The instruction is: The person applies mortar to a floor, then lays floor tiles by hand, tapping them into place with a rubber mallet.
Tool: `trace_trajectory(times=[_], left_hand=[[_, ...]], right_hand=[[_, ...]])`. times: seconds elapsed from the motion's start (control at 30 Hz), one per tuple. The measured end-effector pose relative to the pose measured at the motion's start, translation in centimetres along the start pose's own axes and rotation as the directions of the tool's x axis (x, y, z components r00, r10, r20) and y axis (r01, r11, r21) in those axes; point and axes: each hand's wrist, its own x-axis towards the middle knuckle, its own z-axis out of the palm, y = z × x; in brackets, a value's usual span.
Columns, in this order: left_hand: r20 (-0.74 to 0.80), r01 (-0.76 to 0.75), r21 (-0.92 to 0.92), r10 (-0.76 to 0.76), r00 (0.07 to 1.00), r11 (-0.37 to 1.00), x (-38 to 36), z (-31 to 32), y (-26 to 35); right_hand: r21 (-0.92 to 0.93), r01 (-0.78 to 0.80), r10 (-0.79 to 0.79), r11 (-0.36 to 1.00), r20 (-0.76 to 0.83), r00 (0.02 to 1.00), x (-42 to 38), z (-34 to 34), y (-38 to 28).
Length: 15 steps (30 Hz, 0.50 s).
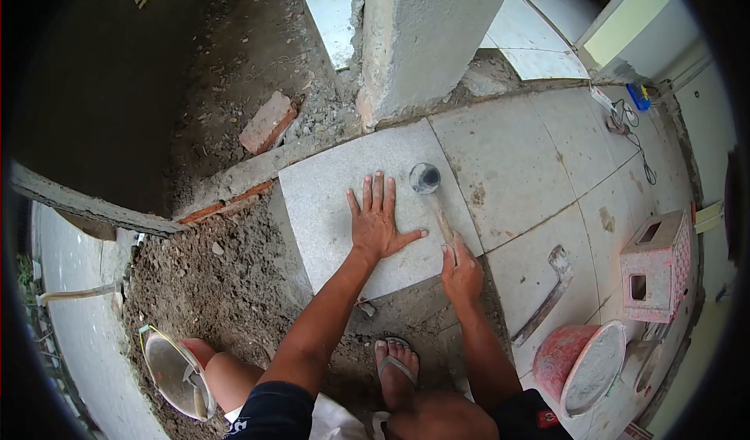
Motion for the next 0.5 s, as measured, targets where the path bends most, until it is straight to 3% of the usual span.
trace_trajectory(times=[0.07, 0.37, 0.5], left_hand=[[0.016, -0.006, 0.004, 0.006, 1.0, 1.0, -0.3, 0.0, 0.3], [-0.001, -0.015, 0.02, 0.015, 1.0, 1.0, 0.1, 0.4, 0.2], [0.002, -0.011, 0.014, 0.011, 1.0, 1.0, 0.2, 0.6, 0.4]], right_hand=[[0.002, -0.071, 0.07, 0.998, 0.093, 0.993, -0.2, -0.2, 0.1], [0.054, -0.085, 0.083, 0.995, 0.043, 0.996, -2.1, -0.5, 0.1], [0.056, -0.09, 0.084, 0.994, 0.11, 0.99, -2.6, -1.3, 0.7]])
